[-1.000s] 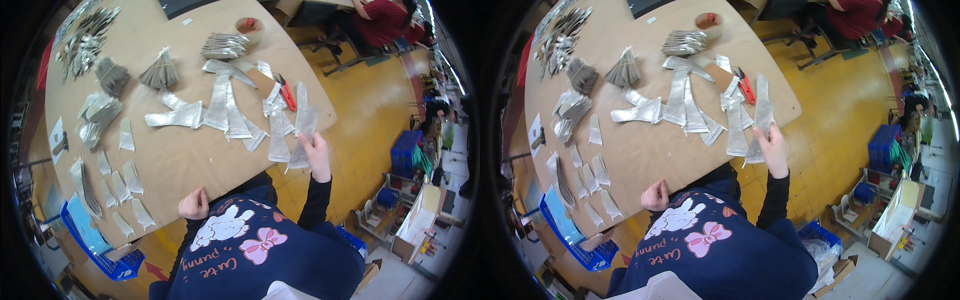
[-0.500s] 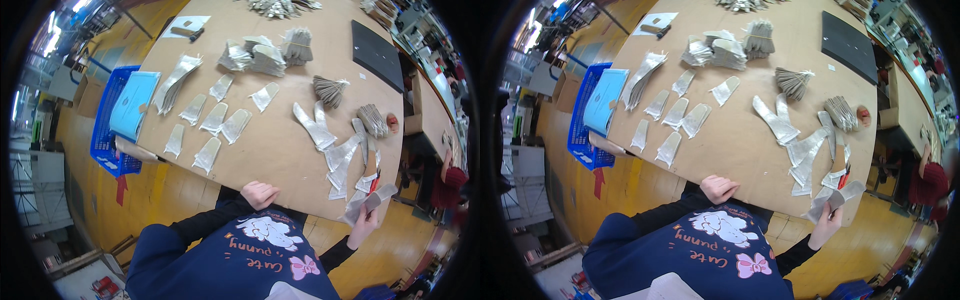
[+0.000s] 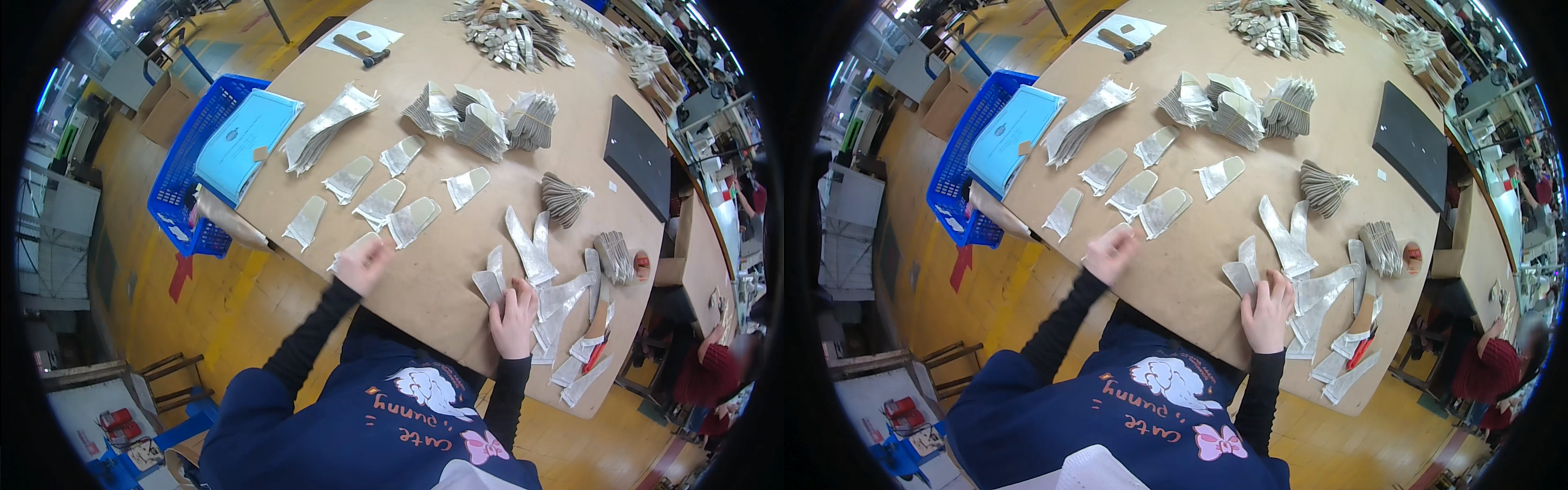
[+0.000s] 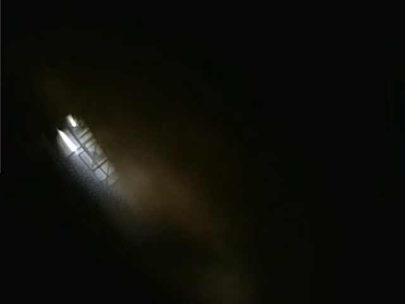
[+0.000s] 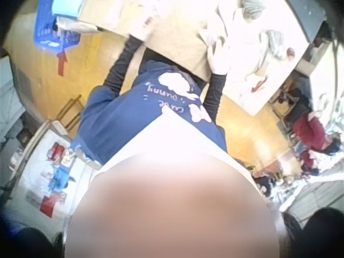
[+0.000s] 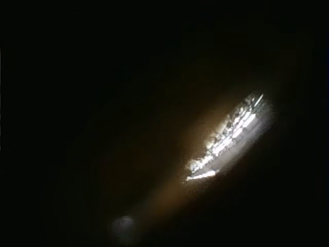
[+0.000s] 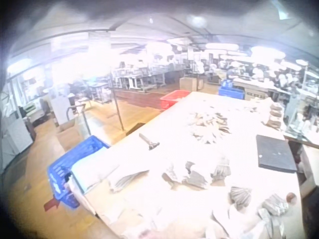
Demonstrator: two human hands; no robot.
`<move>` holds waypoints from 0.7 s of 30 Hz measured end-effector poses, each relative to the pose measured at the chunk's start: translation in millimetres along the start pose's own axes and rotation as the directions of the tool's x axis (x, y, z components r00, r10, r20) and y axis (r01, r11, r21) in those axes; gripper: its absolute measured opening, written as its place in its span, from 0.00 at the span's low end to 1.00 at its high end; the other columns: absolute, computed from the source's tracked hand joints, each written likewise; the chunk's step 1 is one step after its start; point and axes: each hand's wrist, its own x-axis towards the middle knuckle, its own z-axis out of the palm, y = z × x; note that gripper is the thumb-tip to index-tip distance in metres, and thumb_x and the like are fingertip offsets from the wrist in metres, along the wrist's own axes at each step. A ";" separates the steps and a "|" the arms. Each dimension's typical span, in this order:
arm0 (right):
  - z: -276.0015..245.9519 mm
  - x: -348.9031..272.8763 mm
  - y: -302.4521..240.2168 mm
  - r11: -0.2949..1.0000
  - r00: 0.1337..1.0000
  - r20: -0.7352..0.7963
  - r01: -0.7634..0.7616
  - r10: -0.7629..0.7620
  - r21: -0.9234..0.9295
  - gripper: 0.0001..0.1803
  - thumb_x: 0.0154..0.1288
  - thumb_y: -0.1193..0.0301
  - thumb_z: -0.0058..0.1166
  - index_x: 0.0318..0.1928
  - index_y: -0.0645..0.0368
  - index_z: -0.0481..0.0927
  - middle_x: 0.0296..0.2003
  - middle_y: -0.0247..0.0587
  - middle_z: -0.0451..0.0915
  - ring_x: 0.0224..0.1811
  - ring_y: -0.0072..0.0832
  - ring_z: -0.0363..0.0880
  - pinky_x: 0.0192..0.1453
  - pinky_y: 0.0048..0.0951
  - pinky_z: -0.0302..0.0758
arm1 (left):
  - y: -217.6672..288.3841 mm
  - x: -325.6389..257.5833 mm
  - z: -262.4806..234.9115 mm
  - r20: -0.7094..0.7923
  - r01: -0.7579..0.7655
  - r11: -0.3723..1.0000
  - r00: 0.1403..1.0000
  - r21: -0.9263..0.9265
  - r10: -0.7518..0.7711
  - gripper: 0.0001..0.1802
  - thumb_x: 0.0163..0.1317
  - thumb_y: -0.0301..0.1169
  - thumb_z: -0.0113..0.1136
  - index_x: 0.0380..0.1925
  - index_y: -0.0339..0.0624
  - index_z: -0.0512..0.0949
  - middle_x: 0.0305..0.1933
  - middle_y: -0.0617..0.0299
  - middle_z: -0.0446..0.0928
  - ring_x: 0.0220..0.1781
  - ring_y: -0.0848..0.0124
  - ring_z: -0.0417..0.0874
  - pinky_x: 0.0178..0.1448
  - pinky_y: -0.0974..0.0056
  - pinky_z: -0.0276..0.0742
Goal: The person repeatedly picks up small white fabric pieces from a table, aligns them with beige insoles, and places them into a blue basket. The process is repetitive and involves handling multiple similar items one at a time.
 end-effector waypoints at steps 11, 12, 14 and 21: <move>4.2 -3.0 7.9 0.983 0.995 -0.090 -0.019 0.036 0.181 0.13 0.53 0.73 0.63 0.40 0.61 0.77 0.57 0.46 0.73 0.64 0.49 0.66 0.67 0.48 0.64 | -39.4 106.6 -48.3 -0.074 0.080 0.993 0.995 0.090 -0.074 0.12 0.64 0.33 0.64 0.46 0.43 0.84 0.38 0.61 0.85 0.35 0.72 0.84 0.42 0.66 0.80; 2.9 -2.9 7.8 0.980 0.995 -0.086 -0.024 0.041 0.195 0.13 0.53 0.73 0.63 0.39 0.61 0.77 0.57 0.46 0.74 0.64 0.48 0.66 0.67 0.48 0.64 | -35.9 108.8 -40.4 -0.035 0.062 0.993 0.998 0.104 -0.059 0.12 0.64 0.34 0.64 0.46 0.43 0.84 0.38 0.60 0.85 0.35 0.71 0.85 0.42 0.65 0.81; 0.8 -2.1 7.2 0.977 0.996 -0.083 -0.027 0.046 0.211 0.12 0.53 0.73 0.63 0.38 0.61 0.77 0.56 0.46 0.74 0.63 0.48 0.66 0.67 0.48 0.64 | -30.7 115.4 -30.4 -0.021 0.040 0.994 0.999 0.098 -0.038 0.13 0.63 0.35 0.64 0.46 0.44 0.85 0.39 0.59 0.86 0.35 0.69 0.85 0.42 0.64 0.81; 1.2 -1.9 7.7 0.974 0.992 -0.128 0.024 0.006 0.225 0.12 0.53 0.74 0.64 0.39 0.61 0.78 0.54 0.44 0.77 0.62 0.48 0.69 0.67 0.48 0.65 | -29.9 145.9 -43.8 -0.131 0.049 0.999 0.990 0.011 -0.047 0.11 0.66 0.32 0.63 0.45 0.42 0.85 0.40 0.61 0.86 0.36 0.73 0.85 0.41 0.67 0.80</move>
